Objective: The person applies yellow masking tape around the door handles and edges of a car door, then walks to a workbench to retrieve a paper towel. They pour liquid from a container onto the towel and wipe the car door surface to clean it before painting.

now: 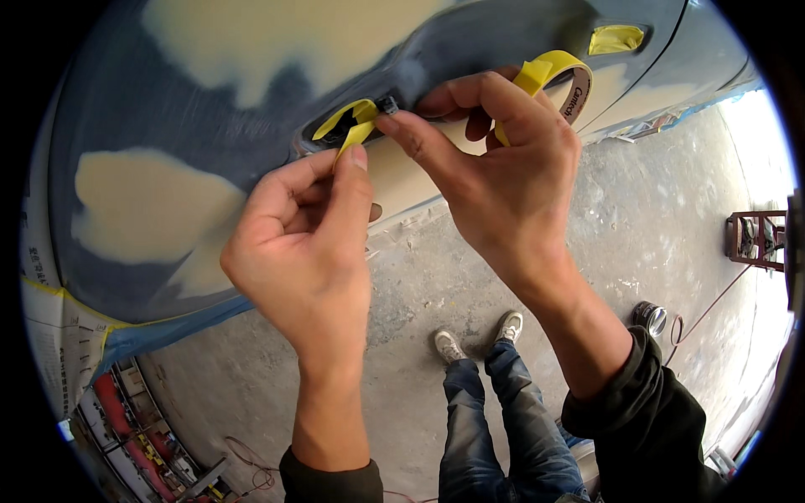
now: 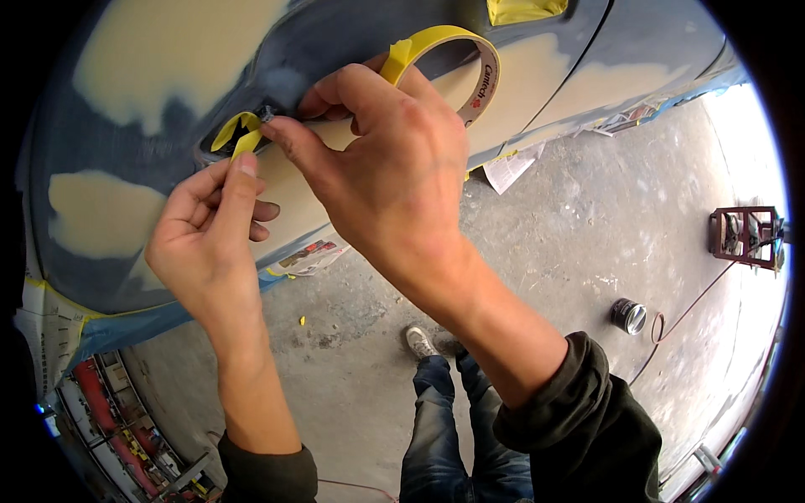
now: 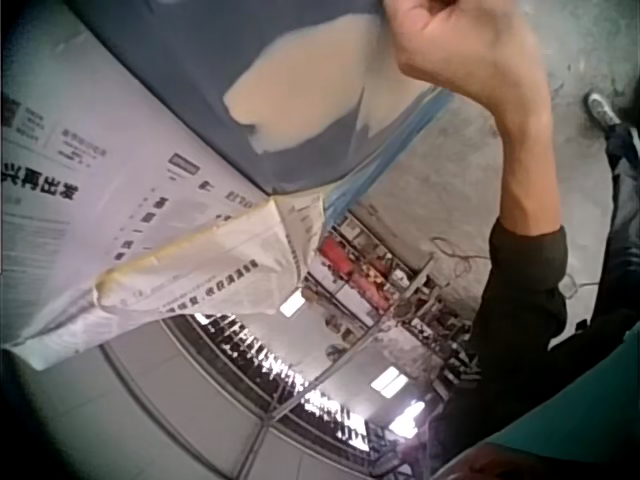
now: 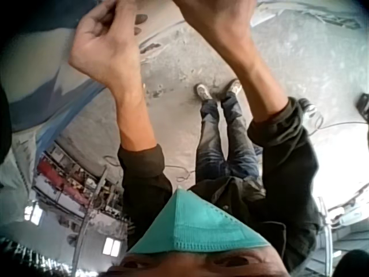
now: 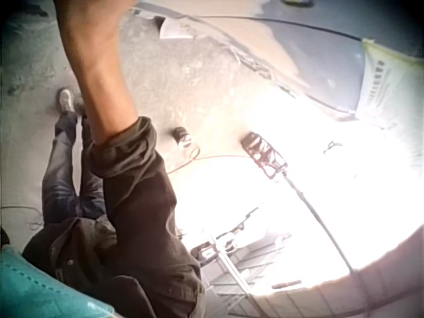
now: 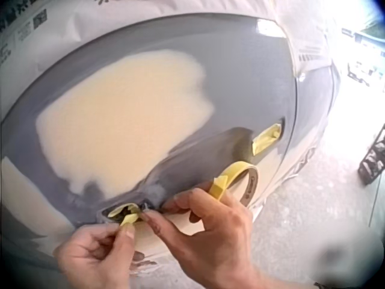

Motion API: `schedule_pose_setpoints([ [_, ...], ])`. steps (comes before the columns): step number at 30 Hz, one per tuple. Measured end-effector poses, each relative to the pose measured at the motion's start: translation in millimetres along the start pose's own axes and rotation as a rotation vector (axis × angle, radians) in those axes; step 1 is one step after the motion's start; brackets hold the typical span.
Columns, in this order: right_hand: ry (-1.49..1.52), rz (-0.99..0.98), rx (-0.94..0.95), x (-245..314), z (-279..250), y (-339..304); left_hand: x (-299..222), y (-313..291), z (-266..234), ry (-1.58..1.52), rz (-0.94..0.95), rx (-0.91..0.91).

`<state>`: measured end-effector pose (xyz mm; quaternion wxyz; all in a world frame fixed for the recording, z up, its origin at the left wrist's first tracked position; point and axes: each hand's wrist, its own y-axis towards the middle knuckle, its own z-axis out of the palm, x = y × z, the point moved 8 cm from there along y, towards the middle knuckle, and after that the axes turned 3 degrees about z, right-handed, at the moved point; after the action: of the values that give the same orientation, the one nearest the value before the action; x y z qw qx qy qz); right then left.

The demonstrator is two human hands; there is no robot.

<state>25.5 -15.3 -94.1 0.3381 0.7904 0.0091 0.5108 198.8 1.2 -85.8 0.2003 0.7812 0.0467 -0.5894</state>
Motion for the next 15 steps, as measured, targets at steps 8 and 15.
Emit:
schedule_pose_setpoints([
  [8, 0.009, -0.042, -0.053, 1.1, -0.3, -3.1, -4.6, 1.9, -0.6, 0.128, 0.134, -0.080],
  [15, -0.014, -0.077, -0.047, 6.5, 0.2, -5.9, -3.9, 1.8, 0.6, 0.072, 0.103, -0.091],
])
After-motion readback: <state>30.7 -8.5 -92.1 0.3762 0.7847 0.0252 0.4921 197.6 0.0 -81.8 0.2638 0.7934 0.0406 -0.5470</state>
